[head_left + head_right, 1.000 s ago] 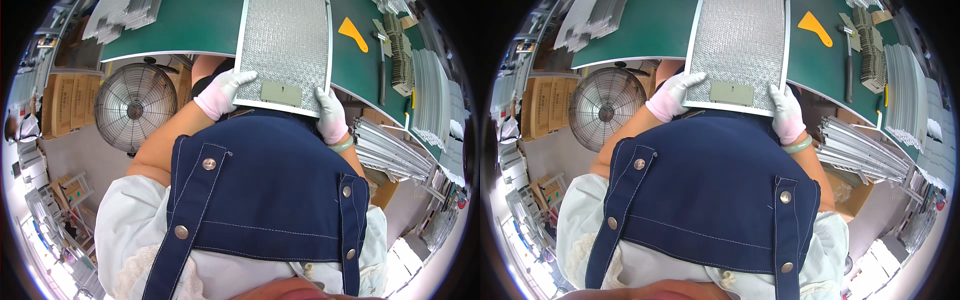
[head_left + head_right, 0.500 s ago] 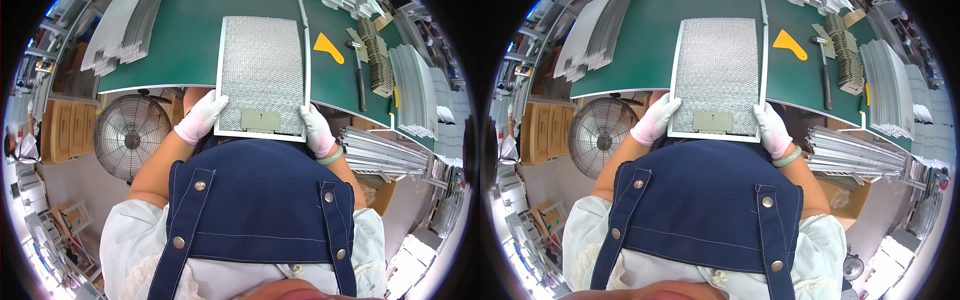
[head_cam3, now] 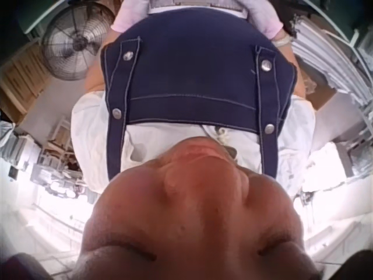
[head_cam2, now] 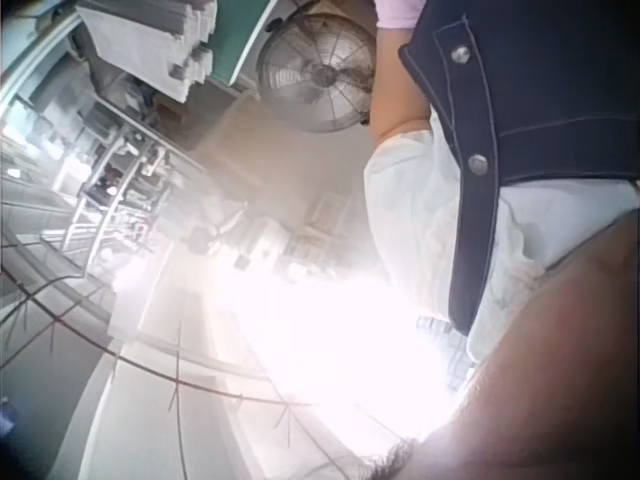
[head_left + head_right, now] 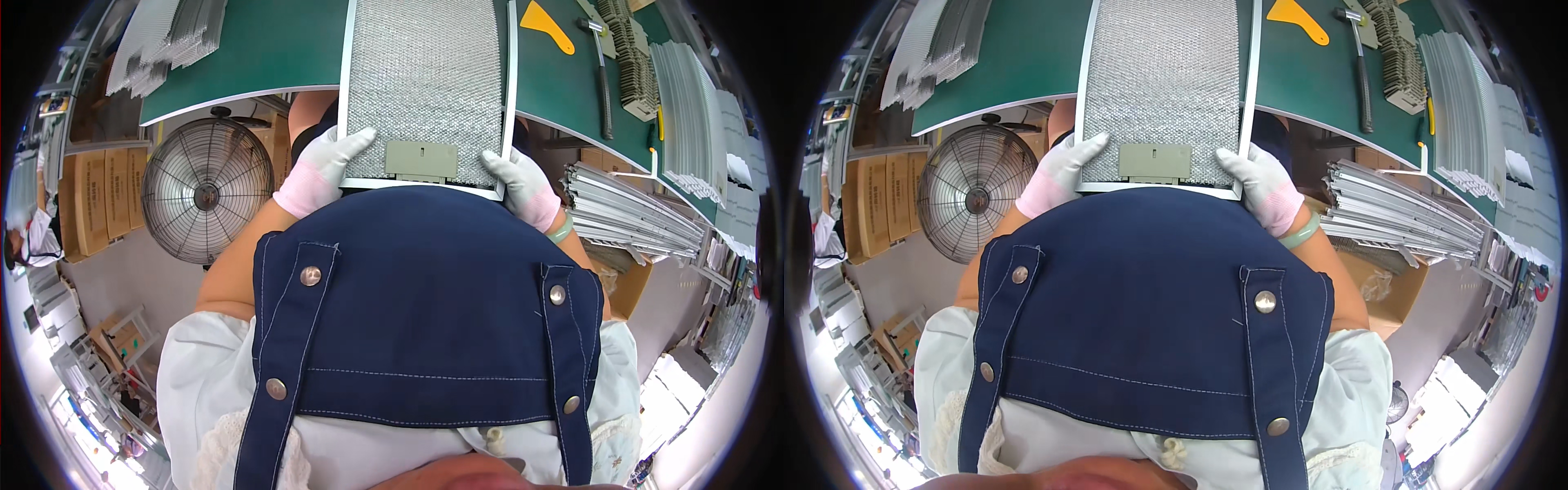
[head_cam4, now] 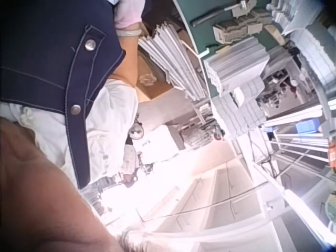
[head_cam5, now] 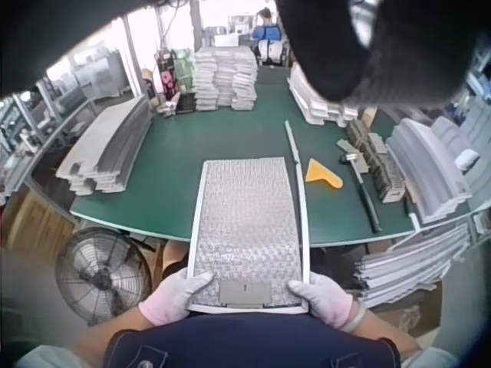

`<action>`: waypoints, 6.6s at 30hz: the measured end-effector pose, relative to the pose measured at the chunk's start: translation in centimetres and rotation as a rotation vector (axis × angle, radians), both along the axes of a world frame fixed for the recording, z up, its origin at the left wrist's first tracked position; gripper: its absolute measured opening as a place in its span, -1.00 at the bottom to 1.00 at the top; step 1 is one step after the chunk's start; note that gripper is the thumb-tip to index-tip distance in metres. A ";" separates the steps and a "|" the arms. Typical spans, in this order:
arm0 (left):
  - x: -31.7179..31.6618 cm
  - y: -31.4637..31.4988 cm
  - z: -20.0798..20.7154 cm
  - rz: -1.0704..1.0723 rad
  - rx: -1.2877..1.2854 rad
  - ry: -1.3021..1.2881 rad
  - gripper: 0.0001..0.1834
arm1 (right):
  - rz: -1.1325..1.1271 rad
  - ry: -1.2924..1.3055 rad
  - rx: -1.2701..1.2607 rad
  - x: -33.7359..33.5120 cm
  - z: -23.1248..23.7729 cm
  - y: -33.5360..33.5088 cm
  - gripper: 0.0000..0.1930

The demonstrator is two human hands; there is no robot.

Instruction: The person assembles metal grilles by placing a mesh sheet onto a workbench, positioning a plastic connector, and fitting a metal frame around the mesh. They use a hammer to tap the frame into place and then lift the completed unit to inspect it before stacking it with other finished grilles.

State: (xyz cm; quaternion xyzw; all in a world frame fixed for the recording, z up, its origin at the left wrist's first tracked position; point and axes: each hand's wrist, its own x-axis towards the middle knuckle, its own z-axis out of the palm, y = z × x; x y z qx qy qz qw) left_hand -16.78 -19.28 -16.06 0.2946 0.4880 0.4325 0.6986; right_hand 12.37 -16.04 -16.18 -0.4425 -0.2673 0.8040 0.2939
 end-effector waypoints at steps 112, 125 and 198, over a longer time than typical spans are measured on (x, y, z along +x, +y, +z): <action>0.7 13.9 7.5 -0.669 1.021 1.541 -0.61 | 0.499 -1.336 1.326 0.5 8.3 11.1 -0.58; -0.6 15.8 8.8 -0.989 0.560 1.195 -0.55 | 0.560 -1.408 1.248 -1.2 7.6 11.2 -0.54; -4.4 15.6 0.2 -0.145 1.079 1.122 -0.72 | 0.299 -0.829 0.911 -0.6 1.3 15.1 -0.55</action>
